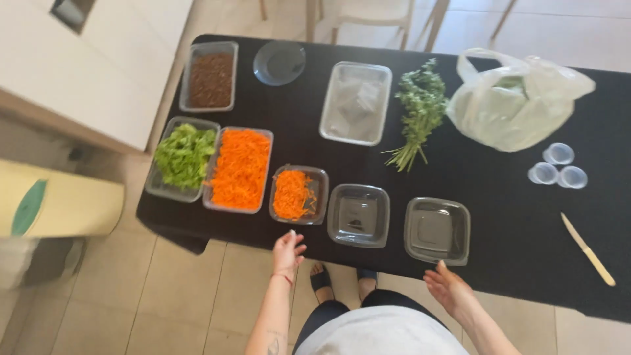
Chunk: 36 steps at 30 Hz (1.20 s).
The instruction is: Transferring shredded carrots between containers and stirring meat in a pan on a stove.
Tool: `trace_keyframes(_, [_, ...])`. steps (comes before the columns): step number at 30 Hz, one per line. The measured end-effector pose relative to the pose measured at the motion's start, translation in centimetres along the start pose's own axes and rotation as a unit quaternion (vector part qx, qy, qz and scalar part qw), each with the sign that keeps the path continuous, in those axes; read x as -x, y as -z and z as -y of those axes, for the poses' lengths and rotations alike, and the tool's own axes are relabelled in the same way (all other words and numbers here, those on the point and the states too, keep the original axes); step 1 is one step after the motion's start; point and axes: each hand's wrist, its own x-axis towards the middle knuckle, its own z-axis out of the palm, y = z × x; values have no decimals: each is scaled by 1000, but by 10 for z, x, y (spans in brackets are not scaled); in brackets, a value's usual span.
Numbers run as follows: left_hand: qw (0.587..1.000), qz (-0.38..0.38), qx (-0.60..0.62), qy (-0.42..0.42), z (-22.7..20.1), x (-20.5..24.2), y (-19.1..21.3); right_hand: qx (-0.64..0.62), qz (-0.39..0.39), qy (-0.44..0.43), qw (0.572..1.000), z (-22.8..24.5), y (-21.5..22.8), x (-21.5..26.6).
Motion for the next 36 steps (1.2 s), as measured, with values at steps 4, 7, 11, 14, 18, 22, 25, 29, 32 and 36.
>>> trace_keyframes(4, [1000,-4,-11,-15,-33,4,-12,-32,-20,39,999,10,-15,17])
trace_keyframes(7, [999,-23,-31,-9,-34,-13,-8,-21,-44,48,998,25,-36,40])
trace_keyframes(11, [999,7,-41,9,-32,-20,-1,18,-4,41,999,13,-26,20])
trace_keyframes(14, [1000,4,7,-10,-38,-15,-7,80,28,0,996,5,-38,38])
trace_keyframes(18, [999,-13,21,-25,-38,-13,-7,155,95,-41,982,5,-78,68])
trace_keyframes(22, [999,-19,33,11,-13,-17,6,135,123,10,983,3,-117,53])
trace_keyframes(25, [999,39,17,33,-10,14,4,106,139,46,984,2,-135,38])
trace_keyframes(29, [980,146,-116,74,-43,96,-10,101,121,71,985,3,-132,41])
trace_keyframes(32, [965,207,-148,60,-83,147,-16,102,131,101,981,19,-128,73])
trace_keyframes(36, [960,277,-36,-32,-110,167,-2,196,204,121,951,34,-164,127])
